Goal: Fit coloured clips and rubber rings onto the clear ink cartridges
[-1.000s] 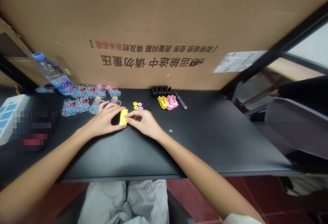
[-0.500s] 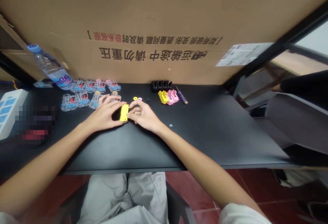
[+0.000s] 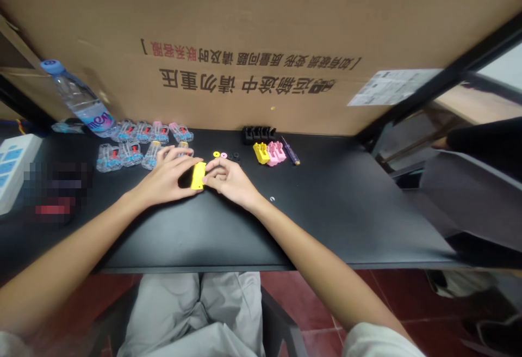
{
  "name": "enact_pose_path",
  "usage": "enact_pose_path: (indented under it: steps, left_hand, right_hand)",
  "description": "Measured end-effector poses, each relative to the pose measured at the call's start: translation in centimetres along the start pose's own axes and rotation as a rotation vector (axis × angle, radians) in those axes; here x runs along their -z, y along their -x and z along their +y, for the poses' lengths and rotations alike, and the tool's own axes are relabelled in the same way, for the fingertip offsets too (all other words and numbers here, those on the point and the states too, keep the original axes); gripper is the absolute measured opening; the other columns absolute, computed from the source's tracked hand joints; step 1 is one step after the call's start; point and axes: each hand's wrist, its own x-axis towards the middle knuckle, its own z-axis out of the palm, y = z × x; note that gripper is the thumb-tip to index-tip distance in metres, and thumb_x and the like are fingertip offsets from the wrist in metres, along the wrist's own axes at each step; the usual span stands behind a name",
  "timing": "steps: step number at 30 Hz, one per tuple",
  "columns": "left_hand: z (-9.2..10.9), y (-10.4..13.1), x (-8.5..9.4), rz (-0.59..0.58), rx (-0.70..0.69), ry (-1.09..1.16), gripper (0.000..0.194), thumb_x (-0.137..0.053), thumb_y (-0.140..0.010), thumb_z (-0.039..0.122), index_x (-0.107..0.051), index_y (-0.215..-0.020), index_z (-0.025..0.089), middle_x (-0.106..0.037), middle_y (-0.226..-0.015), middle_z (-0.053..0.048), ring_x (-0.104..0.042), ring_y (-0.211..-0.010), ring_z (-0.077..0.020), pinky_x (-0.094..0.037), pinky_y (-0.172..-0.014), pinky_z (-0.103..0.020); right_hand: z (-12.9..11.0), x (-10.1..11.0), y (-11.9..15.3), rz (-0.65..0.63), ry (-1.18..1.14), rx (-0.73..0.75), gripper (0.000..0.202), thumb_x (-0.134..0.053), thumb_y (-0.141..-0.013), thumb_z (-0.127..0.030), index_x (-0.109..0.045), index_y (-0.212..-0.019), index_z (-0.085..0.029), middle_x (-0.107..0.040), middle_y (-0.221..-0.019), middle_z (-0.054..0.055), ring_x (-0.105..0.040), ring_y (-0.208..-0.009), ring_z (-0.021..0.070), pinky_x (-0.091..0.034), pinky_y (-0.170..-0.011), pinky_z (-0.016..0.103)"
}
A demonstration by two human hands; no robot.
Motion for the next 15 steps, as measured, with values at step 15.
enact_pose_path:
  steps: [15]
  left_hand:
    - [1.9,-0.2,0.9,0.047,0.002,0.011,0.066,-0.071,-0.082,0.025,-0.059,-0.147,0.020,-0.061,-0.133,-0.014,-0.057,-0.129,-0.0349,-0.032,-0.116,-0.055]
  right_hand:
    - [-0.8,-0.2,0.6,-0.019,0.093,0.078,0.047,-0.082,-0.088,-0.055,-0.070,-0.113,-0.017,-0.070,-0.082,0.000,-0.057,-0.054,0.0107,-0.047,-0.050,0.026]
